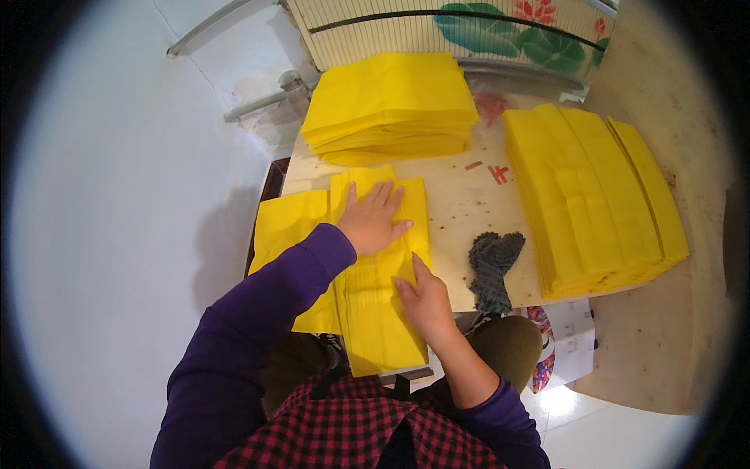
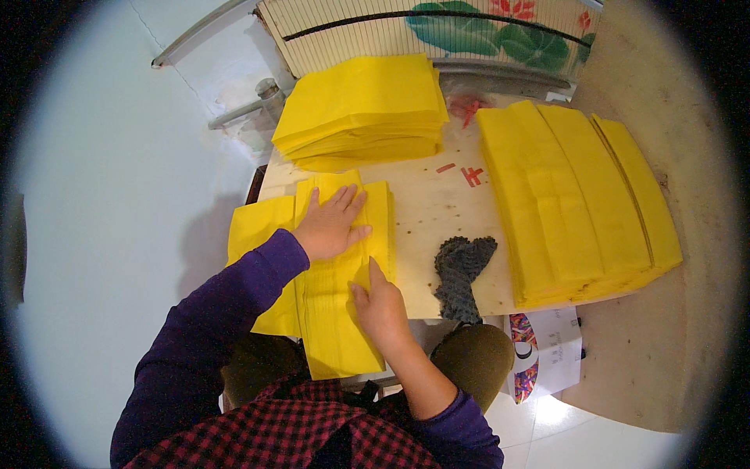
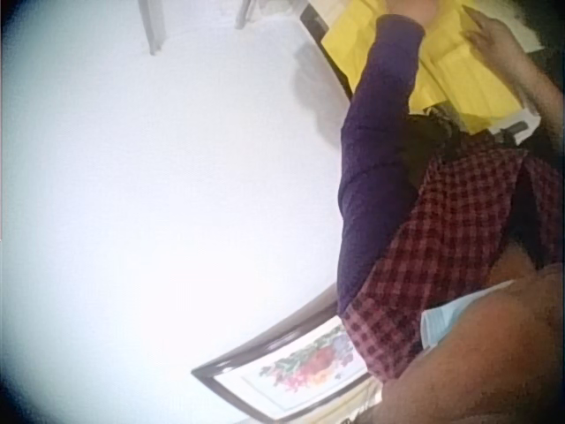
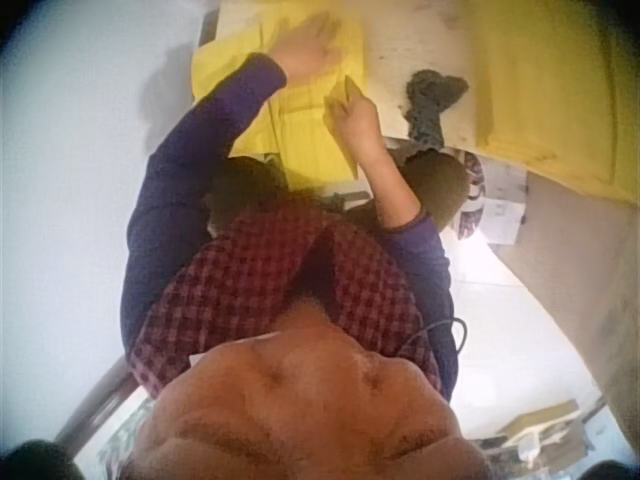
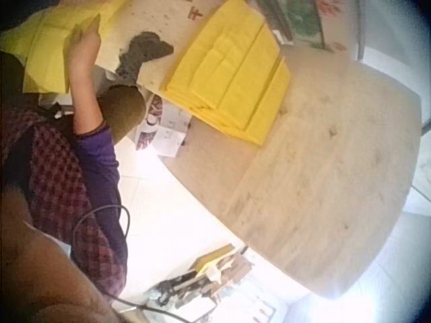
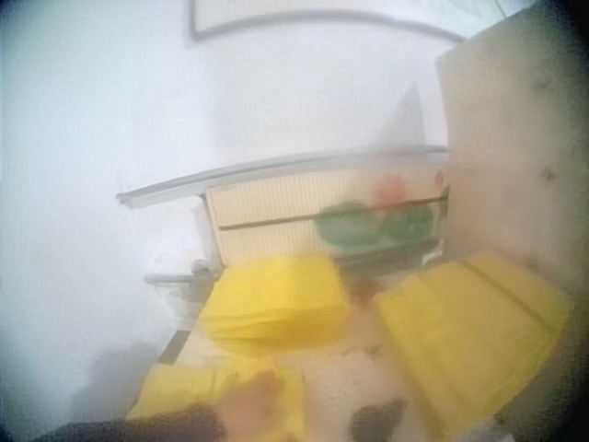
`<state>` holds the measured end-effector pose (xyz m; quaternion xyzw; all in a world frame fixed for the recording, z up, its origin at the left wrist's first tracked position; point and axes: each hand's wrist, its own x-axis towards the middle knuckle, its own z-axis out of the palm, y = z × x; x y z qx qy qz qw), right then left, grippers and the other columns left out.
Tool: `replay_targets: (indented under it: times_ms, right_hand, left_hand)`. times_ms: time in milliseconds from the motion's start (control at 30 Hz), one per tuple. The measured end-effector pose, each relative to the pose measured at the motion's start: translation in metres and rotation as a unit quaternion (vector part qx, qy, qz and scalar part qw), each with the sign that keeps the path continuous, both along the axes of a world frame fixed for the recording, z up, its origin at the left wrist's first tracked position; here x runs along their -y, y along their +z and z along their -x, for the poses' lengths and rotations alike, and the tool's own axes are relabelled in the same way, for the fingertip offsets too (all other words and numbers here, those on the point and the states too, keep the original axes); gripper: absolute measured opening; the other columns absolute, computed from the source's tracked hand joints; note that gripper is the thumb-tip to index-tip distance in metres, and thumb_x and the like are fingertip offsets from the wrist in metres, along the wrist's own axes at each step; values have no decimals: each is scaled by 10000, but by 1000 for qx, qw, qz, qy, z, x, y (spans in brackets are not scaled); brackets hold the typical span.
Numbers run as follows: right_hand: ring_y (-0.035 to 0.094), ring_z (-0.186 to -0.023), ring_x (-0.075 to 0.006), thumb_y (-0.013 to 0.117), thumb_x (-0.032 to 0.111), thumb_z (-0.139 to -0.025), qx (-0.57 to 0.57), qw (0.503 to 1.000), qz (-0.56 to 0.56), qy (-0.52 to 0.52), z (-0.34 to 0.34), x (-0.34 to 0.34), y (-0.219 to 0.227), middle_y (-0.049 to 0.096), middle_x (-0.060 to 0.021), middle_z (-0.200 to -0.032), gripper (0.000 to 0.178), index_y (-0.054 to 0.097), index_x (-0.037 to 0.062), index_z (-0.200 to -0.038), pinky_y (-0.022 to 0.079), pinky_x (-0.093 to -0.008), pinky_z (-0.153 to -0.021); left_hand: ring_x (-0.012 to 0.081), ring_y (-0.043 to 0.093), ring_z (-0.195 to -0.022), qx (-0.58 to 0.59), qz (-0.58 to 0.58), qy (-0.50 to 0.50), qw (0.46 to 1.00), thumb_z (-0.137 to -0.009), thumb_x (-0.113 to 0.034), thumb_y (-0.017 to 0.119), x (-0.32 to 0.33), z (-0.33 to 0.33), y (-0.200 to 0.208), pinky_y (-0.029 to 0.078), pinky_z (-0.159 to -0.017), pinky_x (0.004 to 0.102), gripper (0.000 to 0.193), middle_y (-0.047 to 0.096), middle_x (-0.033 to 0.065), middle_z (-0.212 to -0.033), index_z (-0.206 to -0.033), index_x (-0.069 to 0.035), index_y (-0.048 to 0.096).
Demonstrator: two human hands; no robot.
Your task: The person folds yellow paper sheets by hand on a table, aligning edges and pressing creases. The folded sheets are stacked into a growing pile. The person repeats the folding process for multiple sheets throughout the clip.
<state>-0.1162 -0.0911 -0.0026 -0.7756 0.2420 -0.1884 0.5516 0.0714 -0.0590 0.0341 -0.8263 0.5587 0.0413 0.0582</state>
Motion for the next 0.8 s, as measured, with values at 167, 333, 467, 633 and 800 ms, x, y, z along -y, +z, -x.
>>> replay_targets:
  times_ms: [167,333,467,633,800]
  right_hand:
    - [647,-994,-400,640,121,-889,-18,1000,-24,7,3,3,5,642,-305,-1037,538,436,-81,-1345,515,-376,-819]
    - [643,-998,-406,645,121,-890,-30,999,-24,11,2,6,3,637,-308,-1047,547,428,-84,-1348,513,-372,-825]
    - [613,-870,-477,623,154,-892,30,1000,-1,6,-1,6,-1,621,-335,-922,573,399,-75,-1367,499,-473,-749]
    - [643,-1048,-364,644,106,-889,-17,999,-28,16,3,7,-1,631,-299,-1103,539,432,-90,-1344,504,-353,-864]
    - [627,-1020,-418,630,118,-884,48,998,-45,14,1,9,-7,627,-313,-1086,523,448,-84,-1330,506,-407,-859]
  left_hand:
    - [314,232,-1450,-23,-4,30,999,-991,-494,344,18,-21,-2,128,-1120,652,672,251,155,-1566,-1486,-45,284]
    - [319,234,-1449,-8,-28,60,998,-1004,-475,310,38,-39,-8,158,-1106,667,619,264,119,-1567,-1477,-75,317]
    - [319,227,-1452,-20,-69,93,993,-993,-470,313,51,-53,-8,130,-1101,681,602,267,109,-1570,-1480,-117,338]
    - [314,214,-1455,48,-1,140,989,-999,-485,294,51,-71,-1,124,-1099,686,606,269,109,-1568,-1489,-130,323]
    - [313,343,-1395,-3,237,124,964,-996,-402,434,-11,-79,16,265,-1111,531,544,390,166,-1485,-1428,-73,400]
